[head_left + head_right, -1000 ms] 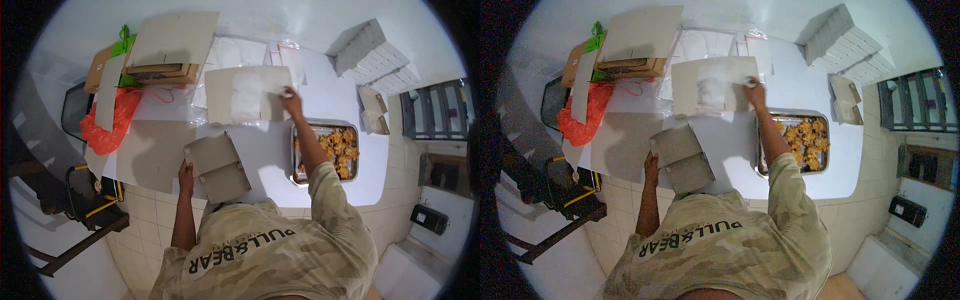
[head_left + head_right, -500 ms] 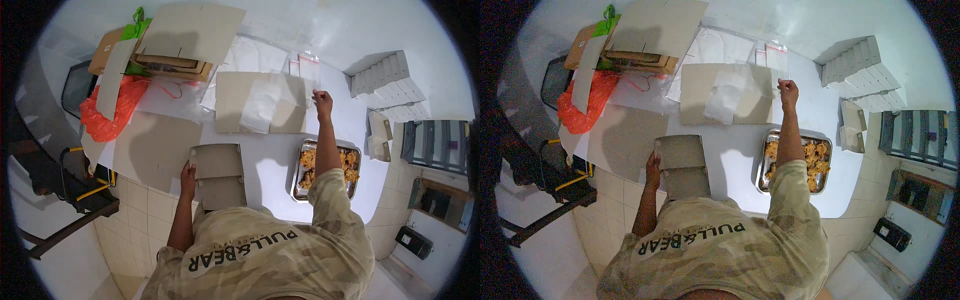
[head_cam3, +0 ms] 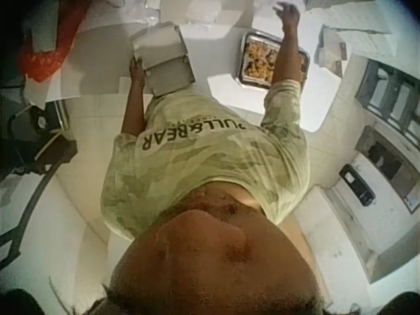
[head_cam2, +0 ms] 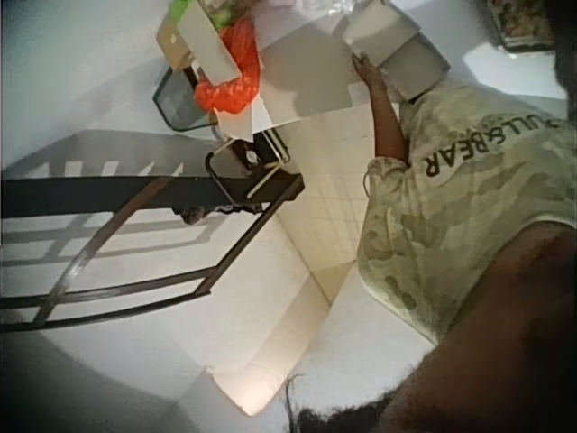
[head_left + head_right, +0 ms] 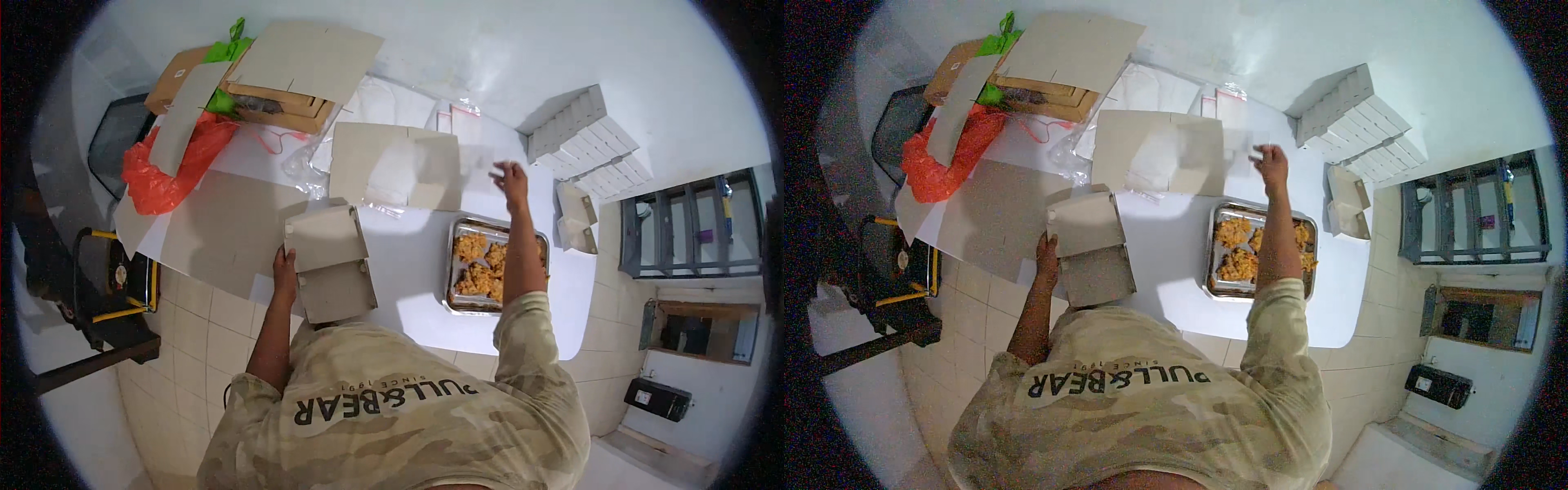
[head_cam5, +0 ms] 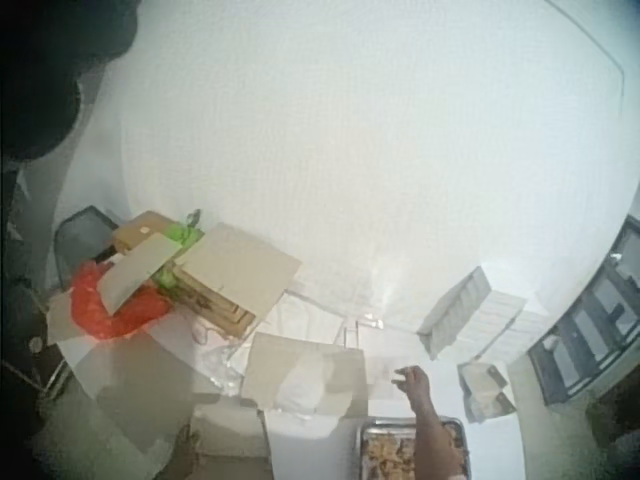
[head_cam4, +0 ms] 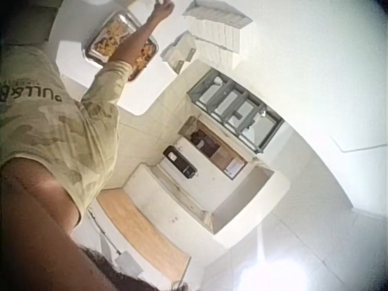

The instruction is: The person folds white cardboard blanks into boxes by hand, then places a clear plastic sheet inside one of the assembled boxes.

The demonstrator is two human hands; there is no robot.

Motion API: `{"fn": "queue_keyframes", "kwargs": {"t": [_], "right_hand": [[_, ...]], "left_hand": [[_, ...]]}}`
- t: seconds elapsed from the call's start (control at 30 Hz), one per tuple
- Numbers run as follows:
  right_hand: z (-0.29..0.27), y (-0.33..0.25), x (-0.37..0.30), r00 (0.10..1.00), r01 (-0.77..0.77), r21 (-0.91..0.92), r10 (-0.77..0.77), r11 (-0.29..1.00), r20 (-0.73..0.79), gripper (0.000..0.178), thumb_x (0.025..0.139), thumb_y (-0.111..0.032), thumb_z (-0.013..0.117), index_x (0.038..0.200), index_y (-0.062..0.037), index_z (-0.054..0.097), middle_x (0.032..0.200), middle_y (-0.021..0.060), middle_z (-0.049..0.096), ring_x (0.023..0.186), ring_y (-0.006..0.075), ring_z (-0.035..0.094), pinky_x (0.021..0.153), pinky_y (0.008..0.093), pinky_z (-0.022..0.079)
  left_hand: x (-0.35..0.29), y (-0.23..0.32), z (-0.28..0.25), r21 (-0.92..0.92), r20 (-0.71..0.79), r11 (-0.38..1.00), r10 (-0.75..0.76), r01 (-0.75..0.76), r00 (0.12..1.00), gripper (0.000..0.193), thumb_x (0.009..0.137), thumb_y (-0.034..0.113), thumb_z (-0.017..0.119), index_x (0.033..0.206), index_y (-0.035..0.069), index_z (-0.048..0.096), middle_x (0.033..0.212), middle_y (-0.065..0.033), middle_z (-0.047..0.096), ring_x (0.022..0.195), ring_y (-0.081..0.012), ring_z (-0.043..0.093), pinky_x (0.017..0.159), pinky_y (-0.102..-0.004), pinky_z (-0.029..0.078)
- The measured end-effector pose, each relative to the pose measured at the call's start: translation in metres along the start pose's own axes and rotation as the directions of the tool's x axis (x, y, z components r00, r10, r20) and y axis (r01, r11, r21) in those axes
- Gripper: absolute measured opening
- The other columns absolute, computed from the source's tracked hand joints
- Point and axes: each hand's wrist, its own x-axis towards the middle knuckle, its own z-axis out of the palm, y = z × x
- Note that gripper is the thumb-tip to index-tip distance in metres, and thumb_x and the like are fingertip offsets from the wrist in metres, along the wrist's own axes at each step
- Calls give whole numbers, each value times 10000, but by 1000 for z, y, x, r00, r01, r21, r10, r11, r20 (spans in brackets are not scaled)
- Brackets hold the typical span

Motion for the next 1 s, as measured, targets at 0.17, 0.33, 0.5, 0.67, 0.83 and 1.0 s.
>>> {"fn": "queue_keyframes", "kwargs": {"t": [0.17, 0.33, 0.5, 0.67, 0.83, 1.0], "right_hand": [[-20, 63, -21, 890, -416, 146, 435, 897, -139, 254, 883, -204, 358, 1093, -71, 410, 1102, 80, 529, 922, 241, 547, 757, 382, 417], [-29, 104, -24, 865, -294, 333, 398, 896, -306, 284, 854, -215, 407, 1069, -30, 426, 1077, 124, 530, 908, 251, 536, 762, 398, 419], [25, 75, -37, 825, -94, -613, -283, 785, -489, 449, 709, -164, 598, 1097, 15, 460, 1014, 187, 532, 893, 361, 511, 813, 432, 402], [128, 57, -100, 773, 633, -655, -391, 413, 500, 669, 600, -297, 711, 1180, -121, 428, 1273, 162, 321, 1132, 352, 335, 921, 433, 325], [175, 55, -125, 845, 532, -764, -293, 365, 448, 778, 594, -419, 703, 1253, -175, 370, 1331, 157, 253, 1185, 367, 279, 890, 592, 264], [182, 82, -92, 753, 652, -744, -237, 146, 613, 667, 691, -436, 611, 1265, -211, 355, 1350, 125, 236, 1207, 358, 258, 867, 635, 251]], "left_hand": [[-8, -6, -5, -37, -10, 999, -38, 38, 999, 358, 858, 181, 468, 1173, 19, 421, 1107, -81, 504, 1014, -186, 459, 881, -307, 333], [-24, -3, -17, 26, -73, 990, -136, 138, 988, 383, 853, 195, 480, 1187, 23, 406, 1118, -84, 496, 1008, -190, 467, 866, -305, 349], [-25, -7, -42, 30, -68, 983, -180, 182, 981, 423, 847, 225, 491, 1221, 62, 379, 1123, -80, 488, 1008, -200, 472, 809, -336, 397], [-28, 15, -21, 86, -116, 971, -214, 224, 970, 399, 848, 228, 486, 1203, 72, 396, 1089, -74, 509, 966, -192, 497, 766, -333, 418], [-24, 2, -25, 79, -127, 973, -206, 217, 970, 375, 847, 226, 483, 1182, 73, 412, 1055, -66, 526, 935, -184, 513, 748, -320, 423], [-27, -3, -29, 99, -77, 953, -279, 286, 957, 491, 837, 290, 501, 1260, 111, 326, 1200, -90, 433, 1087, -248, 423, 855, -422, 364]]}}
